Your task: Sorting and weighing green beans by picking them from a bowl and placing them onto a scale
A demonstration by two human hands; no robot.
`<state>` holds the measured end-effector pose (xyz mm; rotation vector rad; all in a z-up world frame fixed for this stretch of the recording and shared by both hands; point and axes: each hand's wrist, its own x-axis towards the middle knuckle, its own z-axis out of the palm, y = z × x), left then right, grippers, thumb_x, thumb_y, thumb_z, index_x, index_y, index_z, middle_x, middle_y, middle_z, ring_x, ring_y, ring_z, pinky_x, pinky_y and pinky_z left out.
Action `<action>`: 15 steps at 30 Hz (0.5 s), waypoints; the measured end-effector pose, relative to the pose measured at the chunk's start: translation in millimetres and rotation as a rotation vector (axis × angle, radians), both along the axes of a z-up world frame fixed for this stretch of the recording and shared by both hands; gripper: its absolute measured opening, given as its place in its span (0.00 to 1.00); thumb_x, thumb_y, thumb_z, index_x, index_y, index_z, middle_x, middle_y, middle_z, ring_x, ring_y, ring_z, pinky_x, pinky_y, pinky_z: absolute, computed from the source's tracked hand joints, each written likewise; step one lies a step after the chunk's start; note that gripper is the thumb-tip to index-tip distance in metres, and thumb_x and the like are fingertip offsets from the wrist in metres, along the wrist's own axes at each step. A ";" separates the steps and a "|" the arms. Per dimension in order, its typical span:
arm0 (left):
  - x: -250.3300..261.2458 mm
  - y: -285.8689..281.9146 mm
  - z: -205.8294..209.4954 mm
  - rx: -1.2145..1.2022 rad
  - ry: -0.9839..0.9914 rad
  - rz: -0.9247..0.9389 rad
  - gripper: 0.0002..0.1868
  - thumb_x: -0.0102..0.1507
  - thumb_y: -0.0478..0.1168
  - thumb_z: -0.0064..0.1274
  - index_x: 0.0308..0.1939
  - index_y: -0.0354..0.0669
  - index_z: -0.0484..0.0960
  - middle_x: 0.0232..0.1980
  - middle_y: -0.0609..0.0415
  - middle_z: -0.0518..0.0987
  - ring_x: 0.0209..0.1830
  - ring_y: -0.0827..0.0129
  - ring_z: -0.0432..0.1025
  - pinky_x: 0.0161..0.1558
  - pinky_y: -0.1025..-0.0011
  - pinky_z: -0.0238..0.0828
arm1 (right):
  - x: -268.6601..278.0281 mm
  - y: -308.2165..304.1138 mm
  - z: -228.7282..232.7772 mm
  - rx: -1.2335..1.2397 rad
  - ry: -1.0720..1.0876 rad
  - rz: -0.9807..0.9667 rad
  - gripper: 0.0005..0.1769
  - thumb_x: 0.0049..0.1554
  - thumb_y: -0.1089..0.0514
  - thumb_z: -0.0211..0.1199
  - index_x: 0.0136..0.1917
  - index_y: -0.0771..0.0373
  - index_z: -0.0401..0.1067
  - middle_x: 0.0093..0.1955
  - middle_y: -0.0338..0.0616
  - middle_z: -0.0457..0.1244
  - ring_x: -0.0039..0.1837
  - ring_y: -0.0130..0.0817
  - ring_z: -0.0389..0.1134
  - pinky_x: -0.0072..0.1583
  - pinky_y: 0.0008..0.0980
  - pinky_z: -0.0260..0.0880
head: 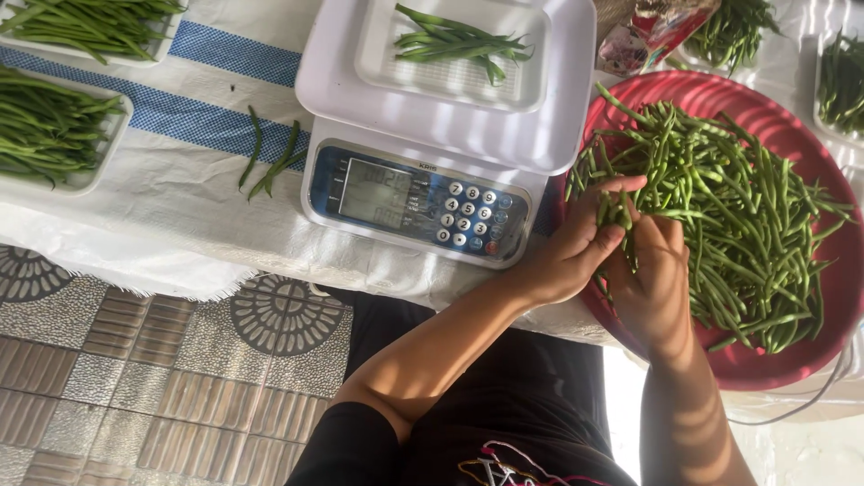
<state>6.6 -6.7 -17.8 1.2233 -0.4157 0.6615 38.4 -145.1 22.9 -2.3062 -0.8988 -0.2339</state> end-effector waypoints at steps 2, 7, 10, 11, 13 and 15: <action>3.0 -0.2 -5.7 -0.004 -0.059 0.028 0.25 0.76 0.40 0.41 0.76 0.39 0.61 0.59 0.54 0.72 0.58 0.74 0.67 0.58 0.71 0.70 | -6.5 4.1 6.7 0.008 -0.042 0.030 0.19 0.61 0.67 0.66 0.65 0.71 0.71 0.48 0.63 0.61 0.51 0.72 0.66 0.50 0.61 0.66; -35.5 2.0 28.3 -0.044 -0.193 0.146 0.24 0.75 0.40 0.42 0.73 0.34 0.64 0.66 0.44 0.69 0.61 0.62 0.66 0.63 0.65 0.65 | -24.1 15.1 41.4 0.081 0.034 0.156 0.10 0.64 0.68 0.58 0.57 0.75 0.69 0.43 0.75 0.62 0.51 0.79 0.63 0.46 0.59 0.65; -80.9 2.8 47.2 0.020 0.040 0.218 0.26 0.76 0.45 0.38 0.76 0.46 0.53 0.84 0.44 0.50 0.86 0.59 0.48 0.82 0.64 0.56 | -3.7 9.8 55.6 0.142 0.221 0.412 0.06 0.66 0.69 0.50 0.49 0.65 0.67 0.44 0.42 0.62 0.44 0.30 0.60 0.47 0.29 0.60; -96.4 2.8 51.1 -0.034 -0.037 0.371 0.27 0.76 0.40 0.41 0.77 0.40 0.54 0.81 0.42 0.56 0.83 0.57 0.55 0.80 0.63 0.60 | 0.3 18.4 70.9 0.060 0.104 0.390 0.06 0.66 0.70 0.52 0.47 0.65 0.64 0.40 0.42 0.60 0.40 0.31 0.57 0.43 0.32 0.57; -117.5 1.2 34.2 -0.084 -0.119 0.538 0.27 0.76 0.36 0.43 0.77 0.33 0.54 0.78 0.39 0.61 0.79 0.54 0.61 0.79 0.62 0.63 | 8.7 46.6 105.0 -0.019 -0.018 0.381 0.09 0.67 0.72 0.53 0.44 0.66 0.60 0.37 0.42 0.58 0.36 0.32 0.54 0.40 0.35 0.53; -128.7 -1.4 -7.7 0.194 -0.310 0.296 0.04 0.75 0.39 0.43 0.49 0.43 0.72 0.45 0.41 0.75 0.33 0.52 0.70 0.38 0.53 0.67 | 16.2 84.2 142.4 -0.121 -0.198 0.546 0.10 0.69 0.76 0.50 0.44 0.73 0.64 0.37 0.50 0.60 0.34 0.37 0.58 0.36 0.34 0.55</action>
